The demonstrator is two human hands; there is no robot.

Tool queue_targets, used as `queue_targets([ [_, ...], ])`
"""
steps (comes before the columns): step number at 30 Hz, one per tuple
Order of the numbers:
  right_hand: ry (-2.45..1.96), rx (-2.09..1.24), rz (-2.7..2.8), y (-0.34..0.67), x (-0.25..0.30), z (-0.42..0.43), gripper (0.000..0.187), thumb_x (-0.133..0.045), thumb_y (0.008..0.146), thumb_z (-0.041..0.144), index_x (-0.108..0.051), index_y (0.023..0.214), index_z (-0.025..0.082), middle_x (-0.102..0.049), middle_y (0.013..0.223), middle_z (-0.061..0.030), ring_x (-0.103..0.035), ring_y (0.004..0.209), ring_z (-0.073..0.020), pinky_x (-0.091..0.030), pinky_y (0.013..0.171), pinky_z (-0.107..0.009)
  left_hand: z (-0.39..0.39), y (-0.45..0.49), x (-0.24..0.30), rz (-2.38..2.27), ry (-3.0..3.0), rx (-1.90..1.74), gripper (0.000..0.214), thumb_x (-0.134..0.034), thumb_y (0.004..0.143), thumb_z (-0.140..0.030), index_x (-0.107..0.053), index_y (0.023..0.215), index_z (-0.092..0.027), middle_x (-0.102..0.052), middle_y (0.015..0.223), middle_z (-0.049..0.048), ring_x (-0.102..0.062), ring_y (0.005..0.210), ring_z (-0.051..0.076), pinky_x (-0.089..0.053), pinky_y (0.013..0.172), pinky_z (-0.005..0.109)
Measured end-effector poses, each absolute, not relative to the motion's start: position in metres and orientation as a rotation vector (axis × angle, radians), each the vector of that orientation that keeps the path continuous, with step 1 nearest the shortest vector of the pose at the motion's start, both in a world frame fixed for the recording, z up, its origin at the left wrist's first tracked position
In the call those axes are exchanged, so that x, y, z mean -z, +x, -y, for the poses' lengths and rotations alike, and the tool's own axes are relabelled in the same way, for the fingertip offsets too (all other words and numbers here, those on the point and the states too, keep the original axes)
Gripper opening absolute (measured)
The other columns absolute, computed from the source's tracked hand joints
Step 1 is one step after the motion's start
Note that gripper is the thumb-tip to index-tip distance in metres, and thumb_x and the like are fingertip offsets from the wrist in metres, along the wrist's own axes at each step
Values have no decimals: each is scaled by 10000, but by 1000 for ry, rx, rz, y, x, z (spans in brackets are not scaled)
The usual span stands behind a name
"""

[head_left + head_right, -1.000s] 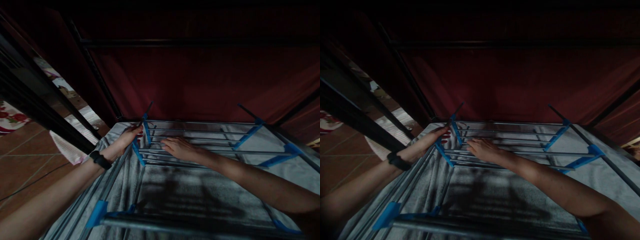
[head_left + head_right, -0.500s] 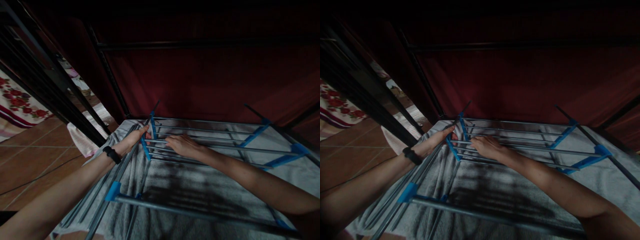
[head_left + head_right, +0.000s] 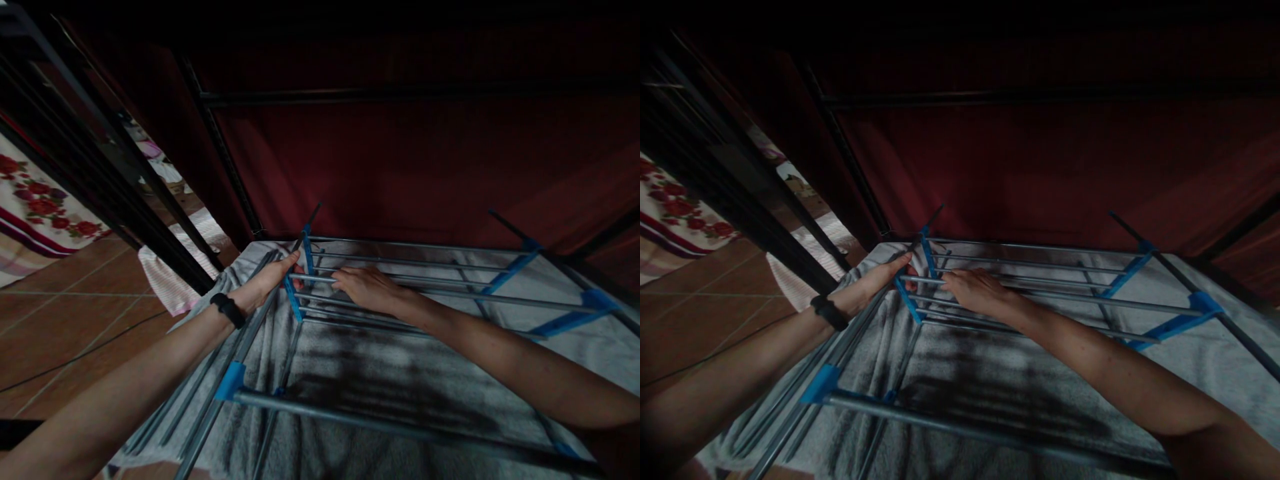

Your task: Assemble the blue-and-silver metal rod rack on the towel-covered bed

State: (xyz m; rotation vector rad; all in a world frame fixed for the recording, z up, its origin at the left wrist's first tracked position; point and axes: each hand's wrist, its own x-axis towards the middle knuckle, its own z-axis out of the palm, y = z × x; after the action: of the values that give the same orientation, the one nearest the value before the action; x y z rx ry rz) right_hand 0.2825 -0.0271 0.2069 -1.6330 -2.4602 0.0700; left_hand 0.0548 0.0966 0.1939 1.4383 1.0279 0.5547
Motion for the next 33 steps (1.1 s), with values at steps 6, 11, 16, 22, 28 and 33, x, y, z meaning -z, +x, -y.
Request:
queue_targets([
  [6,-1612,-103,2456,283,-206,27,214,-471,1090,306,-634,1029,181,-721,1048,-60,-678,918,-188,-310,651,-274,-95,56,-193,-1022,1333,-566,539,-609,866,-676,-708,715,-169,-659,577,50,-592,501,164,-496,517,271],
  [11,-1601,-135,2464,282,-205,27,201,-476,1088,296,-628,1024,182,-721,1062,-57,-675,931,-185,-309,660,-272,-91,58,-195,-1012,1387,-591,542,-587,885,-654,-697,689,-161,-659,569,62,-590,500,164,-490,525,269],
  [16,-1555,-147,2458,283,-204,24,210,-469,1088,288,-628,1005,179,-722,1022,-56,-668,898,-178,-296,657,-279,-90,58,-196,-1001,1446,-599,539,-579,888,-650,-697,692,-162,-669,586,65,-597,523,167,-492,545,271],
  [22,-1551,-173,2473,284,-202,19,235,-466,1085,287,-647,988,172,-734,983,-57,-665,863,-172,-288,660,-278,-90,59,-197,-1016,1458,-603,543,-574,888,-660,-700,689,-171,-670,584,60,-596,520,169,-496,545,274],
  [28,-1595,-178,2494,284,-204,18,257,-461,1086,306,-675,1041,172,-747,1000,-69,-684,903,-185,-318,671,-276,-92,59,-195,-1018,1424,-601,529,-599,866,-676,-696,702,-182,-673,590,46,-600,501,168,-510,532,276],
  [33,-1611,-132,2485,281,-208,22,275,-433,1091,316,-676,1102,188,-753,1074,-75,-698,967,-208,-396,713,-278,-95,59,-196,-1093,1317,-556,485,-626,865,-649,-688,743,-185,-675,582,49,-612,499,175,-519,505,270],
])
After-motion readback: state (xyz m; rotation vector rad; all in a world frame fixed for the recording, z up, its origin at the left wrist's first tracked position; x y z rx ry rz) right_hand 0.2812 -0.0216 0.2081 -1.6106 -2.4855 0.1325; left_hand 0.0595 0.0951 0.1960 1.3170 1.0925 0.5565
